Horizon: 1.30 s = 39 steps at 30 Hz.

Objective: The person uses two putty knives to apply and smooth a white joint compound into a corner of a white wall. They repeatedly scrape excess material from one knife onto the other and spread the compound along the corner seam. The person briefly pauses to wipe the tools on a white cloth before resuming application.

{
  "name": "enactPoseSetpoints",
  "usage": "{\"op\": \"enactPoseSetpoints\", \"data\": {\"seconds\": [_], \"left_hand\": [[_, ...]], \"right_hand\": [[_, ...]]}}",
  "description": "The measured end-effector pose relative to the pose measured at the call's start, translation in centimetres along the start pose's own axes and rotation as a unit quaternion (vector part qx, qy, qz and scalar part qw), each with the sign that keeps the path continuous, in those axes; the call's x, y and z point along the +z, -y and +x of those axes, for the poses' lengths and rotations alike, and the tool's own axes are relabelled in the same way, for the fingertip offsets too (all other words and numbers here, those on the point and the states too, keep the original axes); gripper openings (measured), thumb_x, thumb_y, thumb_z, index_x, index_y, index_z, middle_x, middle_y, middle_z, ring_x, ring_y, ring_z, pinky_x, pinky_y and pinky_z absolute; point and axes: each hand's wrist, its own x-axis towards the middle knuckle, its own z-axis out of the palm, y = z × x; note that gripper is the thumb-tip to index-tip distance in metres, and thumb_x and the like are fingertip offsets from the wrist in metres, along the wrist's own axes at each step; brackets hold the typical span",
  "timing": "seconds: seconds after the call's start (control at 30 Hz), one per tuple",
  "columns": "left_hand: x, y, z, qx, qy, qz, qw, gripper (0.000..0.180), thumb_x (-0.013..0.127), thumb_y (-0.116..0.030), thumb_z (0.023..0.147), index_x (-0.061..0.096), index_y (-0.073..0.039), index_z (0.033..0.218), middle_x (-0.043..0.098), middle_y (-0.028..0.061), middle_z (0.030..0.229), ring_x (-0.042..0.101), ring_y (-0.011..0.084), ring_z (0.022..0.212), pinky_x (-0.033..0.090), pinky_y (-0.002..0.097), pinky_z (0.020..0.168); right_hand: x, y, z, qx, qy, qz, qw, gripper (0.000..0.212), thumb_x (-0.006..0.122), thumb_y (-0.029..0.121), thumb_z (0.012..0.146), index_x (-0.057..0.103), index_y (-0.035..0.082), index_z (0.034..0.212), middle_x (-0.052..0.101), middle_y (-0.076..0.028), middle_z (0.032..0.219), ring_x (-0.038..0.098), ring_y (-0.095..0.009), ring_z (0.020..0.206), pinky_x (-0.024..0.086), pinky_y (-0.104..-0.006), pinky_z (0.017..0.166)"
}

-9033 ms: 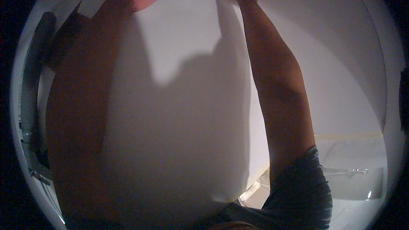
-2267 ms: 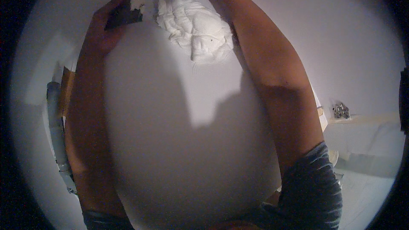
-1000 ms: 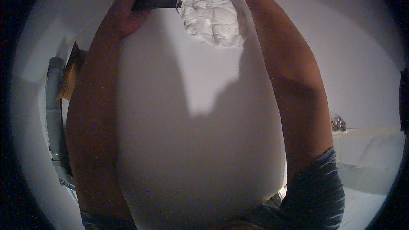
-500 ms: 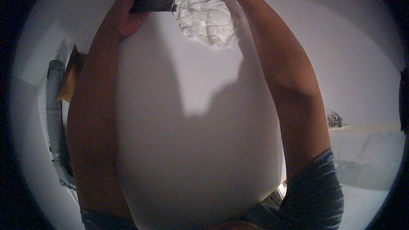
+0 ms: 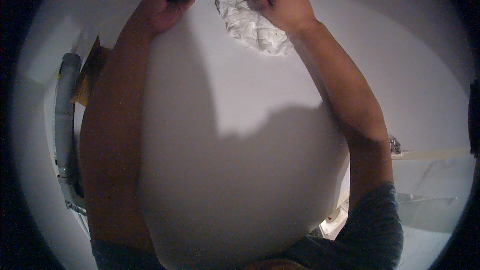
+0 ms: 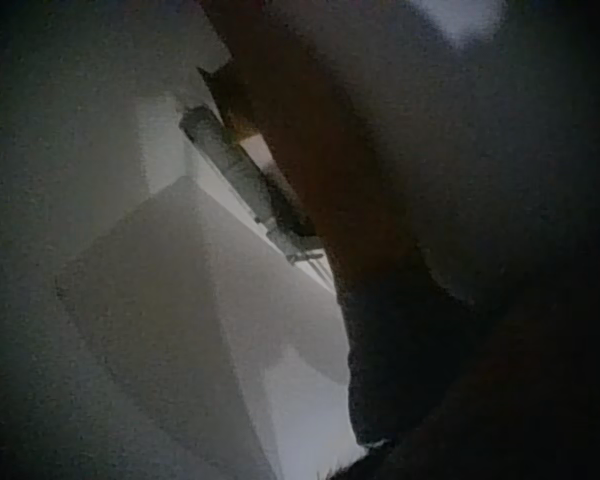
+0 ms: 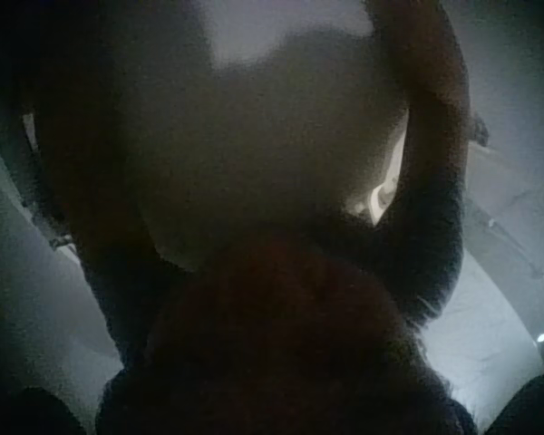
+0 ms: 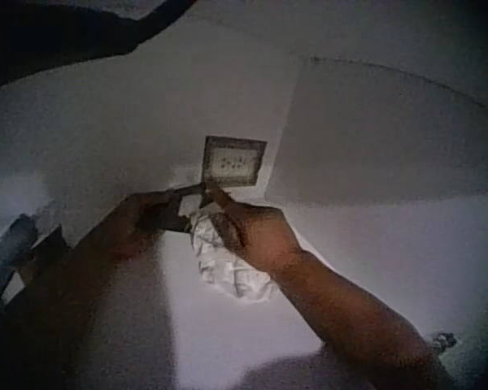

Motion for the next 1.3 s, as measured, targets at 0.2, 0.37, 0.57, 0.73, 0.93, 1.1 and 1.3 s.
{"op": "enactPoseSetpoints", "data": {"seconds": [0.2,0.37,0.57,0.73,0.93,1.1,1.3], "left_hand": [[0.7,-1.3,0.4,-0.044,-0.013,0.008,0.999,0.042,0.058,-0.003,0.098,0.057,0.001,0.139,0.067,0.0151,0.132,0.064,0.0248,0.120,0.049,0.0382,0.108],[0.6,-1.5,-0.3,0.024,-0.030,0.207,0.977,0.042,0.057,-0.004,0.100,0.056,0.001,0.142,0.067,0.0161,0.134,0.063,0.0250,0.123,0.048,0.0377,0.109],[0.8,-2.7,-0.3,-0.004,-0.012,0.188,0.982,0.042,0.059,-0.009,0.102,0.056,-0.002,0.143,0.067,0.0169,0.135,0.064,0.0272,0.124,0.046,0.0392,0.111],[-0.4,-0.3,-1.7,0.081,-0.054,0.244,0.965,0.042,0.062,-0.005,0.099,0.057,-0.004,0.141,0.065,0.0162,0.139,0.064,0.0284,0.125,0.047,0.0415,0.111],[0.9,0.8,0.5,0.036,0.009,0.101,0.994,0.046,0.062,0.000,0.096,0.056,-0.003,0.141,0.061,0.0169,0.143,0.061,0.0295,0.130,0.045,0.0422,0.114],[0.0,-0.8,-0.9,0.057,-0.002,0.168,0.984,0.047,0.057,0.003,0.095,0.056,-0.003,0.142,0.064,0.0175,0.138,0.063,0.0286,0.128,0.046,0.0409,0.113],[0.5,-1.8,-0.3,0.012,0.025,0.163,0.986,0.049,0.057,0.005,0.094,0.055,-0.003,0.142,0.067,0.0173,0.134,0.064,0.0286,0.125,0.047,0.0399,0.112]], "right_hand": [[-0.9,2.5,0.5,0.065,0.135,-0.064,0.987,0.067,0.055,0.023,0.101,0.030,0.012,0.162,0.072,-0.026,0.101,0.072,-0.042,0.085,0.058,-0.0508,0.081],[-0.3,1.7,-1.1,0.033,0.088,-0.100,0.991,0.062,0.062,0.027,0.094,0.047,0.018,0.153,0.074,-0.017,0.103,0.071,-0.039,0.085,0.059,-0.0469,0.077],[0.4,-1.1,-2.9,-0.009,-0.052,-0.053,0.997,0.048,0.067,0.029,0.092,0.062,0.020,0.140,0.075,-0.012,0.107,0.073,-0.037,0.083,0.061,-0.0462,0.074],[4.0,-8.4,-0.5,0.128,-0.146,-0.103,0.975,0.083,0.061,0.015,0.092,0.019,-0.002,0.162,0.072,-0.025,0.108,0.071,-0.041,0.090,0.058,-0.0469,0.084],[8.5,-13.2,1.8,0.246,0.081,-0.126,0.958,0.102,0.066,0.011,0.082,0.003,-0.013,0.159,0.072,-0.028,0.108,0.072,-0.040,0.093,0.057,-0.0458,0.086],[7.5,-9.1,2.9,0.309,0.053,-0.010,0.950,0.099,0.063,0.018,0.088,0.003,0.006,0.166,0.073,-0.026,0.103,0.072,-0.042,0.091,0.057,-0.0494,0.082],[7.0,-9.2,3.1,0.319,0.065,-0.044,0.944,0.094,0.060,0.026,0.093,0.004,0.010,0.166,0.072,-0.026,0.108,0.072,-0.042,0.096,0.058,-0.0512,0.081]]}}
